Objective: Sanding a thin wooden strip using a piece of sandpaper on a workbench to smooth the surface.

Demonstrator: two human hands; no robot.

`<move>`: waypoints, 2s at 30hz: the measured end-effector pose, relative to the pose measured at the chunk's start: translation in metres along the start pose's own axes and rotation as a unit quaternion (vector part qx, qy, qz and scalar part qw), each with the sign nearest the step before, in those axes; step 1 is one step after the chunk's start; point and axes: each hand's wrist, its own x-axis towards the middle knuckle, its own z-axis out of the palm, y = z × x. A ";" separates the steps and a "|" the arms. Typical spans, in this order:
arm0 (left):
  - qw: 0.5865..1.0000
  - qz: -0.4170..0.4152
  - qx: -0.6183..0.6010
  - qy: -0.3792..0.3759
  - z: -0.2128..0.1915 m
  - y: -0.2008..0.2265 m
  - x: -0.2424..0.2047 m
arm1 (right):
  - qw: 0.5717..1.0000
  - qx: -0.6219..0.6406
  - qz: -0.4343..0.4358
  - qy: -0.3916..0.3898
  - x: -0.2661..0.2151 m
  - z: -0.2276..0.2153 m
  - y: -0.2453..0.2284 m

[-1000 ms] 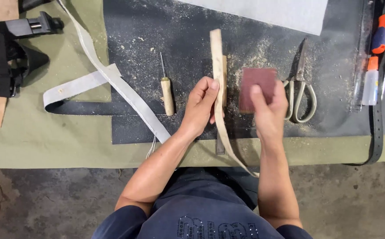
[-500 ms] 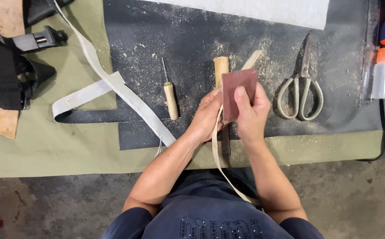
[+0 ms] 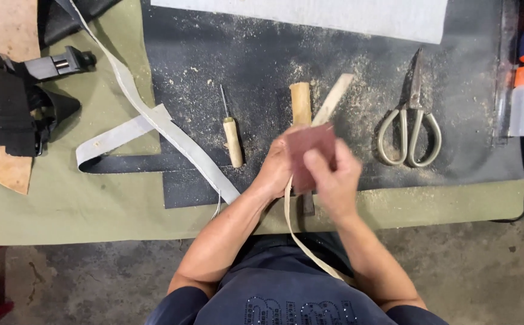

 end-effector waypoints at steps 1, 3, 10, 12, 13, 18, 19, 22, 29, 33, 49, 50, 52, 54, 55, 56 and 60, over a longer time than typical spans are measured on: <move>1.000 -0.003 0.000 0.002 0.007 0.007 -0.002 | 1.000 0.000 0.004 -0.001 0.017 -0.003 -0.012; 0.991 -0.089 -0.084 -0.063 0.022 0.019 -0.004 | 0.994 0.023 -0.060 0.088 0.053 -0.011 -0.037; 0.990 -0.123 -0.059 -0.035 0.012 0.009 0.002 | 0.998 0.036 -0.052 -0.005 0.032 -0.014 0.002; 0.974 -0.171 -0.101 -0.111 0.023 0.027 -0.001 | 0.987 -0.046 -0.115 0.100 0.057 -0.029 -0.008; 0.973 -0.174 -0.099 -0.113 0.022 0.030 -0.002 | 0.987 -0.045 -0.114 0.103 0.059 -0.030 -0.015; 0.966 -0.197 -0.153 -0.065 0.024 0.039 0.000 | 0.995 -0.039 -0.077 0.054 0.024 -0.021 -0.035; 0.966 -0.198 -0.153 -0.065 0.022 0.036 0.001 | 0.995 -0.039 -0.076 0.054 0.033 -0.028 -0.016; 0.957 -0.233 -0.137 -0.107 0.019 0.035 0.000 | 0.970 -0.146 -0.158 0.113 0.068 -0.055 0.027; 0.963 -0.221 -0.091 -0.127 0.010 0.047 0.002 | 0.965 0.146 0.013 0.218 0.061 -0.078 -0.001; 0.995 -0.089 -0.021 -0.048 0.013 0.042 -0.001 | 0.937 0.309 0.120 0.109 0.058 -0.091 0.004; 0.970 -0.055 0.205 -0.122 0.039 0.030 -0.039 | 0.933 0.336 0.118 0.052 0.038 -0.059 -0.005; 0.967 -0.026 0.235 -0.100 0.036 0.022 -0.039 | 0.937 0.312 0.149 0.047 0.027 -0.057 -0.020; 0.961 0.003 0.264 -0.077 0.030 0.010 -0.040 | 0.939 0.288 0.181 0.040 0.012 -0.054 -0.018; 0.942 0.020 0.327 -0.069 0.025 0.005 -0.038 | 0.938 0.290 0.190 0.002 0.007 -0.052 0.014; 0.942 0.019 0.328 -0.071 0.028 0.003 -0.043 | 0.938 0.292 0.190 0.004 0.009 -0.054 0.001; 0.951 0.006 0.303 -0.063 0.030 0.001 -0.047 | 0.941 0.283 0.183 0.002 0.011 -0.056 -0.013; 0.954 0.000 0.286 -0.088 0.032 0.019 -0.058 | 0.958 0.242 0.154 0.007 0.039 -0.075 -0.034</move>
